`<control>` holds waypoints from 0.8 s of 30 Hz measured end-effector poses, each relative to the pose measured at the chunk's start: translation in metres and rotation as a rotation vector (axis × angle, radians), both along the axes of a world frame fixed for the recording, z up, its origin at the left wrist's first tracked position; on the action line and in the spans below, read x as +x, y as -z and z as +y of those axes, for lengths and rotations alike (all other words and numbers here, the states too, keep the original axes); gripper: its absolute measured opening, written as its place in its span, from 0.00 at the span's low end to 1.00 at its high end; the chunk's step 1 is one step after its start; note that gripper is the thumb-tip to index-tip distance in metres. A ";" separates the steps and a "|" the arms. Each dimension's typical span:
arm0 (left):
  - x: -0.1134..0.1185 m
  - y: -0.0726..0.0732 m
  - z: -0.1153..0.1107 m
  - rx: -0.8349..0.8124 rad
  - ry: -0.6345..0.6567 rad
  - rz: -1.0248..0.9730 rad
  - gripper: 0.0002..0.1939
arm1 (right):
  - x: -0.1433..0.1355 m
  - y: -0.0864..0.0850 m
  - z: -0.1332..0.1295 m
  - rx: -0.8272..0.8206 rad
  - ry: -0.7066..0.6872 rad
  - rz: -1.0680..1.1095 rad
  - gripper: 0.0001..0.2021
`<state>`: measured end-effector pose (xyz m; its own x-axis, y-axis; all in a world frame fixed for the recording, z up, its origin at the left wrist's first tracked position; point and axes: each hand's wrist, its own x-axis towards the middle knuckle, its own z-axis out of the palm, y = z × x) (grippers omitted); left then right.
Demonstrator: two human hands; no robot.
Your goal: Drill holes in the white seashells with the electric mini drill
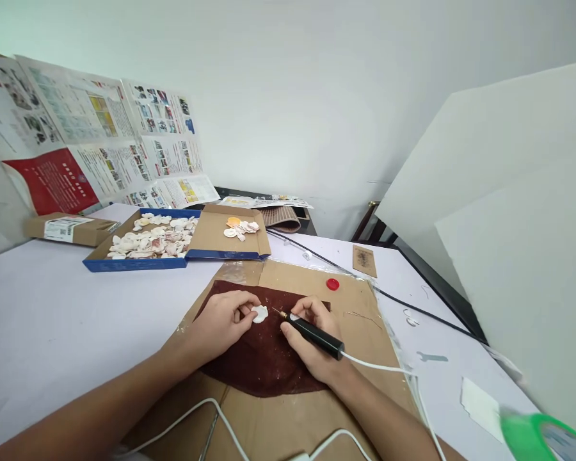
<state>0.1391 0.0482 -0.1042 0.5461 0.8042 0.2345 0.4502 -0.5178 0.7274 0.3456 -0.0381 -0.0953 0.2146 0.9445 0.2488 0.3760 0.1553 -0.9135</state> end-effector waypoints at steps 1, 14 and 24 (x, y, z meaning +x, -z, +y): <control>-0.001 0.001 0.000 0.076 0.016 0.013 0.10 | 0.001 0.002 0.000 0.001 -0.005 0.003 0.16; -0.124 -0.012 -0.020 0.354 0.280 0.276 0.11 | 0.081 -0.034 -0.064 0.038 -0.319 -0.492 0.06; -0.130 -0.009 -0.024 0.666 0.295 0.283 0.13 | 0.069 -0.033 -0.088 -0.011 -0.343 -0.694 0.12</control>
<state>0.0094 0.0242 -0.0952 0.8264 0.3554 0.4368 0.3480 -0.9321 0.0999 0.4147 -0.1259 -0.0625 -0.2917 0.9333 0.2095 0.7954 0.3584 -0.4889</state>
